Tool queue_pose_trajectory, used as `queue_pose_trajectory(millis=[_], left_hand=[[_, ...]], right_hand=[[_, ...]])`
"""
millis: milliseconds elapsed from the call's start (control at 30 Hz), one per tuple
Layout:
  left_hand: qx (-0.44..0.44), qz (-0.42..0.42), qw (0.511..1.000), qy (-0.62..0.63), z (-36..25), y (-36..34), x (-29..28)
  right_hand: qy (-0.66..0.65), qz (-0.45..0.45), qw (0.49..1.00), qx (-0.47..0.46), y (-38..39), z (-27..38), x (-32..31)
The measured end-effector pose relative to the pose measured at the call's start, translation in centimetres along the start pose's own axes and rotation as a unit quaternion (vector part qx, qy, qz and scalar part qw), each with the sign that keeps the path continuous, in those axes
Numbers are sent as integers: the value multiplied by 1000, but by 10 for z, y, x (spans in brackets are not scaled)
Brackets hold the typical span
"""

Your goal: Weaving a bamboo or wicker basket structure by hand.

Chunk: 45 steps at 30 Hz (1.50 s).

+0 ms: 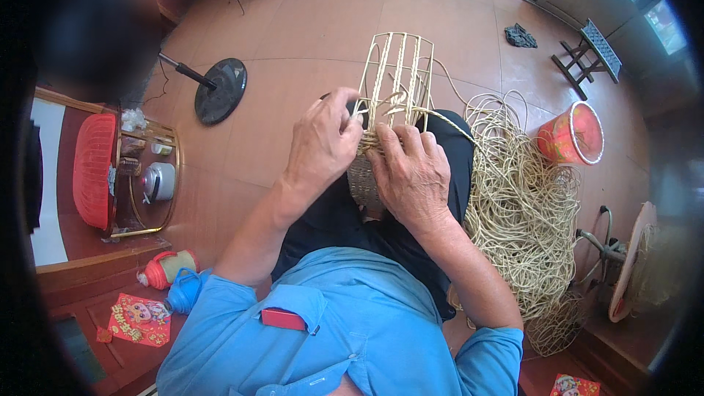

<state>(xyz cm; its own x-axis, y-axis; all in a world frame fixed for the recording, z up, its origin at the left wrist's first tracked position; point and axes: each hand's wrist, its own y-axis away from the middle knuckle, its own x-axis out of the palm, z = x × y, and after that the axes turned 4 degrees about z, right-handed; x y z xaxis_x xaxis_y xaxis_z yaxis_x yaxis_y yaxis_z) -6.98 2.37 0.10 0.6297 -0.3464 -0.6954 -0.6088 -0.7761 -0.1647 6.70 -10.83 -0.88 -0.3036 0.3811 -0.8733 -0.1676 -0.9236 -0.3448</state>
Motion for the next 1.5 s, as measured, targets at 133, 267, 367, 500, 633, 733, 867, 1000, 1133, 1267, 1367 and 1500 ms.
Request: queue_pose_trajectory(millis=[133, 267, 367, 500, 633, 733, 867, 1000, 1133, 1267, 1367, 1500], left_hand=[[65, -46, 991, -105, -1, 2, -10], [-54, 44, 996, 51, -1, -4, -26], [-60, 51, 994, 79, 1, -1, -23], [-35, 19, 998, 55, -1, 0, -17], [-2, 9, 999, 51, 5, 5, -15], [-64, -3, 958, 281, 29, 8, -5], [-216, 93, 681, 693, 54, 11, -16], [-222, 84, 674, 699, 94, 6, -44], [-270, 37, 755, 596, 107, -16, -84], [-323, -38, 796, 510, 200, -30, -162], [-395, -140, 793, 442, 295, -10, -251], [-464, -243, 769, 366, 375, 26, -390]], right_hand=[[2, -30, 999, -12, 0, -3, 4], [5, -28, 1000, -6, -1, -1, 3], [1, -30, 1000, -1, -1, 3, 4], [2, -30, 1000, 2, 0, 2, 4], [-5, -41, 999, 2, 2, 1, 4], [-13, -50, 999, 5, 2, 3, 4], [-39, -61, 997, 8, -4, 10, 4], [-62, -49, 997, 2, -16, 16, 14], [-71, -81, 994, 10, -26, 16, 16], [-83, -107, 990, 35, -30, 19, 26], [-93, -126, 986, 51, -28, 22, 33], [-96, -118, 987, 54, -30, 26, 29]])
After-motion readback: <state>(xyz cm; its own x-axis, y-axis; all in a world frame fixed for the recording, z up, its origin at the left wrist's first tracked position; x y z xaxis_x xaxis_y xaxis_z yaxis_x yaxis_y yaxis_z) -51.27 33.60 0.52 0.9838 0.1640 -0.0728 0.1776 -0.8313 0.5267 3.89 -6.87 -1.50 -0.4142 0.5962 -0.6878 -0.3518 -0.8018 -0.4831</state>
